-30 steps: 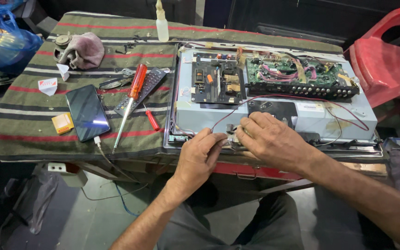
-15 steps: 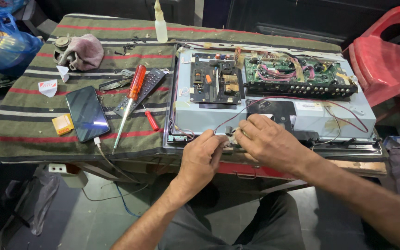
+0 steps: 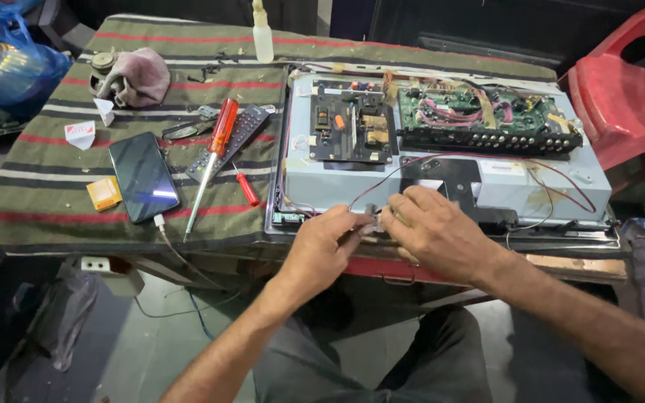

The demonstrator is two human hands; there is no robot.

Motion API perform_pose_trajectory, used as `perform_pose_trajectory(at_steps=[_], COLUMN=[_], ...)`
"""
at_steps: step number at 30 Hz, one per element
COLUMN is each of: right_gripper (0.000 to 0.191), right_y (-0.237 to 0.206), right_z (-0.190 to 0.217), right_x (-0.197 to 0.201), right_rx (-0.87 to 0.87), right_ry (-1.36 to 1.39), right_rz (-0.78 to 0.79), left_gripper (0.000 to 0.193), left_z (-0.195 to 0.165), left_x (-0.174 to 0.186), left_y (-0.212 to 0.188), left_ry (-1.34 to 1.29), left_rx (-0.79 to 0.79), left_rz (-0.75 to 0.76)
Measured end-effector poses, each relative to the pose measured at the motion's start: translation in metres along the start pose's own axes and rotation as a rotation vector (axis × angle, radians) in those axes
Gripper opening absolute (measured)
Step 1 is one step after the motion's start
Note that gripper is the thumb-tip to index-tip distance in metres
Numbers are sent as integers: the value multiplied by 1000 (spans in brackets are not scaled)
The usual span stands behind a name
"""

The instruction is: The person works on the chassis of an opened audio/TV device on a workbench. They handle a round speaker-like component, position it against the chassis, route and connect its wires, then use a screwdriver to drive screws and fasten the component into the chassis.

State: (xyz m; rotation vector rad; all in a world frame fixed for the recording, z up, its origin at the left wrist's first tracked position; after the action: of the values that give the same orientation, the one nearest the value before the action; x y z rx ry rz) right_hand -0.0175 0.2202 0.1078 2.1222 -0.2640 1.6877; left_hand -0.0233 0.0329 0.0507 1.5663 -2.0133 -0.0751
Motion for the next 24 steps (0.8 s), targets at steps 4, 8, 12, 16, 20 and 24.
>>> perform_pose_trajectory(at_steps=[4, 8, 12, 16, 20, 24], right_gripper=[47, 51, 50, 51, 48, 50], right_y=[-2, -3, -3, -3, -3, -5], right_z=[0, -2, -2, -1, -3, -5], right_x=[-2, -4, -4, -4, -4, -3], right_rx=[19, -6, -4, 11, -3, -12], right_ry=[-80, -4, -4, -22, -23, 11], right_rz=[-42, -47, -43, -21, -10, -46], left_gripper=[21, 19, 16, 13, 23, 28], left_z=[3, -3, -3, -3, -4, -5], left_x=[8, 17, 30, 33, 31, 35], left_y=[6, 4, 4, 6, 9, 0], left_ry=[-83, -204, -163, -89, -5, 56], left_rx=[126, 128, 176, 182, 92, -51], left_rz=[176, 298, 440, 452, 333, 261])
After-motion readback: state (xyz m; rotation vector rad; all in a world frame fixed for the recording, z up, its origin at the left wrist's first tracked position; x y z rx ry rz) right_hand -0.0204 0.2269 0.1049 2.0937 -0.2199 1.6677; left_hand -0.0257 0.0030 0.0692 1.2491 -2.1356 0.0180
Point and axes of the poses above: each hand's wrist, its own y-axis towards the middle knuckle, its own x-axis out of the back of the hand, z = x × y, the point moved 3 cm from there along y, towards the middle knuckle, and after that the axes turned 11 degrees about x, right-handed, at the moved point
